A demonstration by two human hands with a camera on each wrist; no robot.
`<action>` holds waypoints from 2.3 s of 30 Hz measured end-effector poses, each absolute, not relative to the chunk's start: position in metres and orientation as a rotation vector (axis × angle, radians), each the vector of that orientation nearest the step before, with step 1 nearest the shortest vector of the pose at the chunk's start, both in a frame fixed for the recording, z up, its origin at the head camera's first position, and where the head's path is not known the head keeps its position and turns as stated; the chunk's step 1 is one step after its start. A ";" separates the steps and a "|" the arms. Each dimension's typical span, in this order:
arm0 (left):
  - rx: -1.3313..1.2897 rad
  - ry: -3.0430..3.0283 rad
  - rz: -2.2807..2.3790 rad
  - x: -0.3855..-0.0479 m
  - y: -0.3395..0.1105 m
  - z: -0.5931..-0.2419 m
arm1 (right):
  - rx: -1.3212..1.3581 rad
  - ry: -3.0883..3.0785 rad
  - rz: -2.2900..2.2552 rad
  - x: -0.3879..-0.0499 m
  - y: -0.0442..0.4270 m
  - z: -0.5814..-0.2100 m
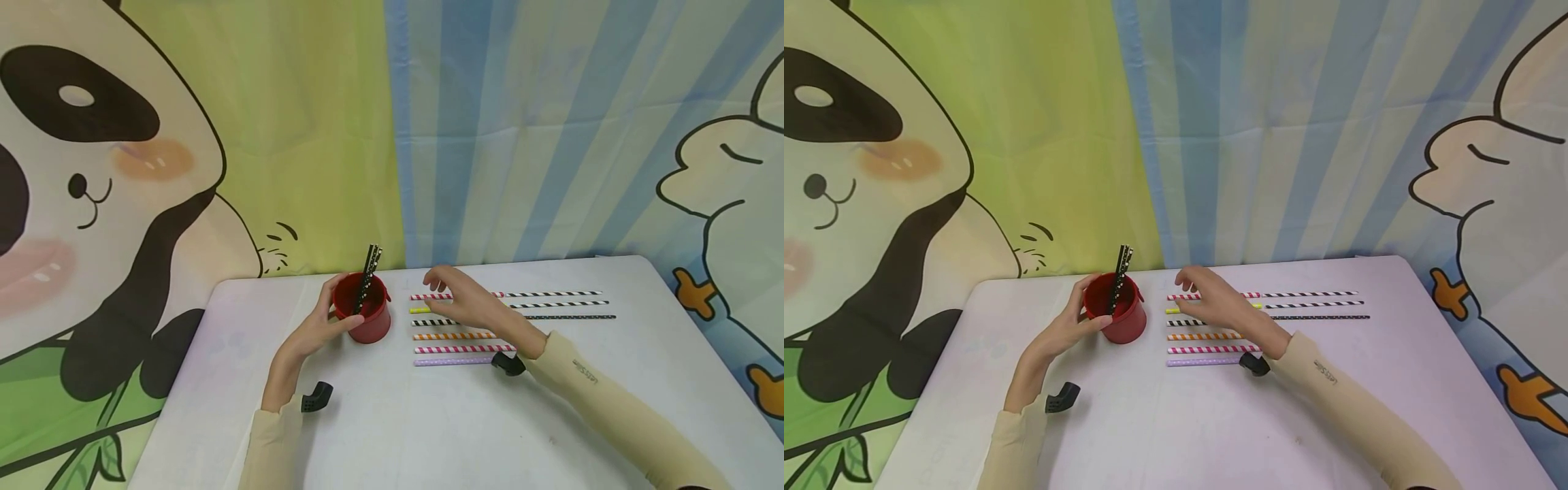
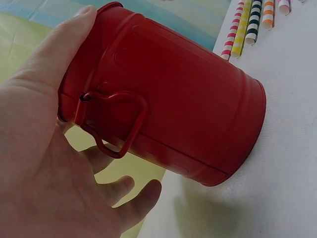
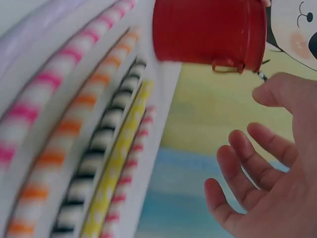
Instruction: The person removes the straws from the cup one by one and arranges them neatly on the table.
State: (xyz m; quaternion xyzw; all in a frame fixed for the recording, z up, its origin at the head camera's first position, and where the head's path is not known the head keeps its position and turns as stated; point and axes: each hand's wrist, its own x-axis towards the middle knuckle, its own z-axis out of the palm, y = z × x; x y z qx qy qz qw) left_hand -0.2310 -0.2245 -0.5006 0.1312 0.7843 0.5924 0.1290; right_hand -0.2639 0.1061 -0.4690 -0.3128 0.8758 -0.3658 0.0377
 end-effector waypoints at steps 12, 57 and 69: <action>0.374 2.297 1.712 -0.232 -0.224 -0.502 | -0.571 2.301 -1.645 -0.273 0.056 -0.474; 0.389 2.290 1.727 -0.230 -0.223 -0.502 | -0.332 2.185 -1.934 -0.285 0.006 -0.465; 0.396 2.303 1.726 -0.229 -0.223 -0.500 | -0.349 2.096 -2.061 -0.283 0.019 -0.447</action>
